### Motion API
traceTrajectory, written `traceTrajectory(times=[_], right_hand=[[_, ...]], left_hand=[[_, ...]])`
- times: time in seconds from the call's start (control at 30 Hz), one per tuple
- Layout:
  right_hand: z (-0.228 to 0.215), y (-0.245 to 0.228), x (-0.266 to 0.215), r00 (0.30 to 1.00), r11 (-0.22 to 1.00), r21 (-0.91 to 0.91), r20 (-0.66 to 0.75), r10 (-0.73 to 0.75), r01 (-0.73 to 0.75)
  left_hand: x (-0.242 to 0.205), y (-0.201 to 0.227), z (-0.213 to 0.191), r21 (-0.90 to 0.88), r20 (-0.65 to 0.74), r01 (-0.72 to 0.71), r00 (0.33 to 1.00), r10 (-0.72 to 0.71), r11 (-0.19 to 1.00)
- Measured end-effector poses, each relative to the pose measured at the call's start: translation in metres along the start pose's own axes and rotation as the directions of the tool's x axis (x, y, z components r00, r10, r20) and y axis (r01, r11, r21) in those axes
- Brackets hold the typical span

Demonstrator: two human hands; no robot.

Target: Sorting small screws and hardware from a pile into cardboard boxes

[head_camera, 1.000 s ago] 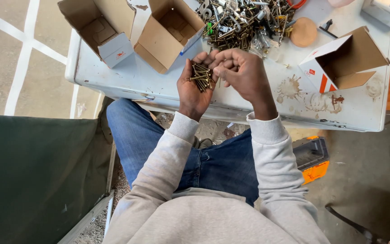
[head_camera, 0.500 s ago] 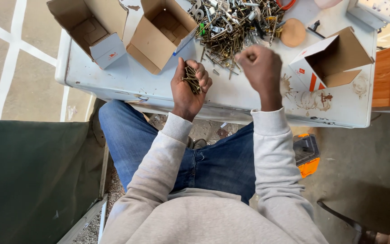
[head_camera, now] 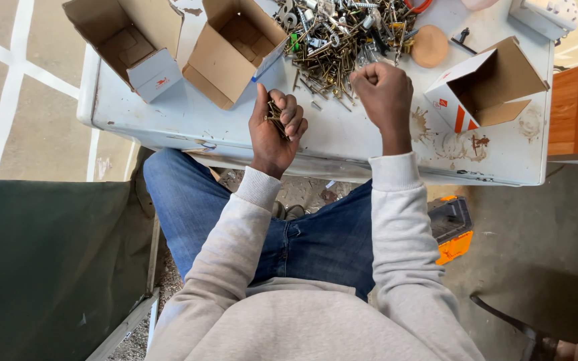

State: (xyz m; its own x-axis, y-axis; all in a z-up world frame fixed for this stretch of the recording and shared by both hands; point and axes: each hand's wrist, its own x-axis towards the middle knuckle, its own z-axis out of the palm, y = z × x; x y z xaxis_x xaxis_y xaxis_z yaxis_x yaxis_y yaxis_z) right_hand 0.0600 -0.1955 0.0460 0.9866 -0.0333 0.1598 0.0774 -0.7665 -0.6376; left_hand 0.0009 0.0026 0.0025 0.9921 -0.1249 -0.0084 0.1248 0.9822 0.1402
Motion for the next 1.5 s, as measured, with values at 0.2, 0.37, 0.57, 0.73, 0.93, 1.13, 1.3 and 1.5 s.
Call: traceTrajectory(times=[0.2,0.37,0.57,0.73,0.93,1.13,1.3,1.5], right_hand=[[0.028,-0.001,0.02,0.983,0.948,-0.318,0.163,0.086,-0.03],[0.03,-0.004,0.02,0.983,0.956,-0.294,0.171,0.07,-0.017],[0.04,0.013,0.022,0.998,0.965,-0.261,0.064,-0.005,0.022],[0.01,-0.004,0.012,0.991,0.986,0.139,0.11,0.073,-0.088],[-0.012,-0.011,0.007,0.889,0.637,0.62,0.324,0.324,-0.458],[-0.015,-0.02,-0.006,0.887,0.451,0.766,0.426,0.177,-0.458],[-0.007,-0.085,-0.037,0.929,0.742,0.625,0.369,-0.006,-0.243],[-0.002,-0.077,-0.03,0.986,0.894,0.445,0.116,-0.121,0.058]], left_hand=[[-0.003,0.003,0.001,0.009,0.016,-0.004,1.0,0.004,1.0],[-0.003,0.003,0.001,0.016,0.021,0.001,1.0,-0.002,1.0],[-0.004,0.002,0.003,0.029,0.018,-0.004,1.0,0.003,1.0],[-0.002,0.004,-0.002,0.016,0.033,0.003,0.999,-0.004,1.0],[0.001,0.0,-0.01,0.018,-0.026,-0.007,1.0,0.007,1.0],[0.002,-0.003,-0.018,-0.043,-0.02,-0.018,1.0,0.017,0.999],[0.014,-0.014,-0.037,-0.113,0.023,-0.007,1.0,0.009,0.994],[0.007,-0.01,-0.032,-0.076,-0.078,-0.02,0.997,0.014,0.997]])
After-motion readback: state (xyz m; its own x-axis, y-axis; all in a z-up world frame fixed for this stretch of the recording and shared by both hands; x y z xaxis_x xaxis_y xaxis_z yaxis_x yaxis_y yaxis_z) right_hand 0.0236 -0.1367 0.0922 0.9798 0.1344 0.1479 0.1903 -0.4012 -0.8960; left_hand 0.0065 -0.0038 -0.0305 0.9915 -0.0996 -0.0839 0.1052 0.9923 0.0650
